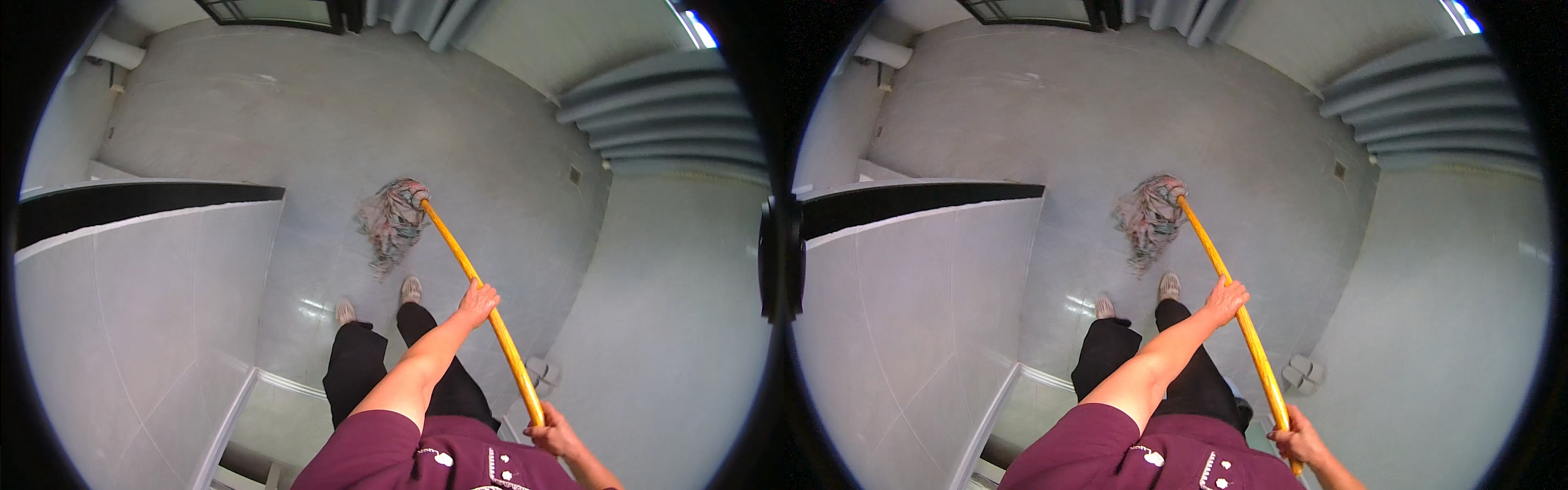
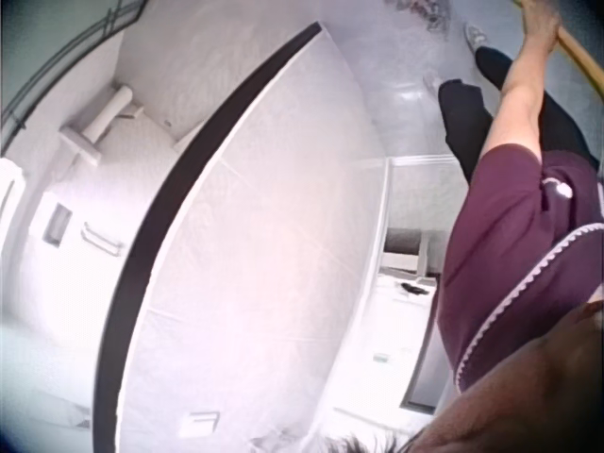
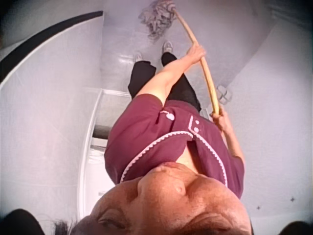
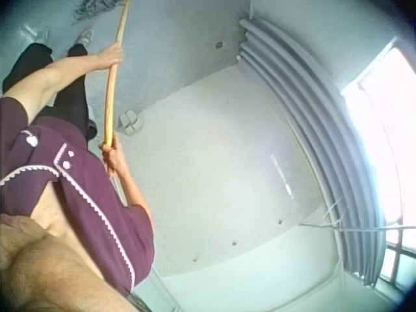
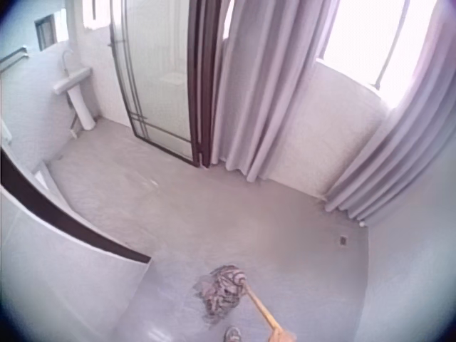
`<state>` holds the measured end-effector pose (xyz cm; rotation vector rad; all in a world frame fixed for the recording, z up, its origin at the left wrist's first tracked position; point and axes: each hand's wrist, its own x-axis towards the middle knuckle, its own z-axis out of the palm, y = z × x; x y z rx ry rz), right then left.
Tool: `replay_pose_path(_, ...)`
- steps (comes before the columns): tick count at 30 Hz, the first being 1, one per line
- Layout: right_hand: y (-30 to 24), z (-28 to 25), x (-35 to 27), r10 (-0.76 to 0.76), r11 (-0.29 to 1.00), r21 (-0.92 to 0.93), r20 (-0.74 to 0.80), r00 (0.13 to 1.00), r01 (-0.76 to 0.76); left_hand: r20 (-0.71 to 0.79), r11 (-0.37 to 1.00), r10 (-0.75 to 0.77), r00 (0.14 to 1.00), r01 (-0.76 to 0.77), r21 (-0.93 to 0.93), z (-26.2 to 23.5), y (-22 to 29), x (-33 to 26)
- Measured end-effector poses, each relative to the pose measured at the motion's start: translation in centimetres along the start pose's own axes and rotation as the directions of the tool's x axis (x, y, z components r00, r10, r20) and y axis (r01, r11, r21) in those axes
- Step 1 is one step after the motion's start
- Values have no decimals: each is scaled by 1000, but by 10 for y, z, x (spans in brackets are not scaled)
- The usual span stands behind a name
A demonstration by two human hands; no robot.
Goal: The person mops the bathroom floor, then wrings out the mop head by hand. They continue mopping the bedroom floor, moving around the bed and nightstand, and finish by mopping the bathroom floor again.
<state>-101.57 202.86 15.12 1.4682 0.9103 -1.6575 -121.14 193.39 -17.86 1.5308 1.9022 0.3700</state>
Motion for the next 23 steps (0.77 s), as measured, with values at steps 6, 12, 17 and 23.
replay_pose_path(6, -67, -27, 65, -136, 944, -297, 38, 990, 141, -211, 979, 18, 977, 26, 203, -48, -78, 55)
replay_pose_path(12, -202, -11, 83, -183, 751, -637, 48, 982, 171, -158, 953, -114, 981, 153, 263, -134, -159, 87)
replay_pose_path(17, -249, 47, 128, -404, 432, -844, 134, 905, 317, -249, 929, -273, 929, 321, 182, -175, -250, 45)
replay_pose_path(23, -285, 7, 120, -431, 245, -969, -134, 892, -28, 133, -14, -964, 228, 459, -889, -149, -290, 112)
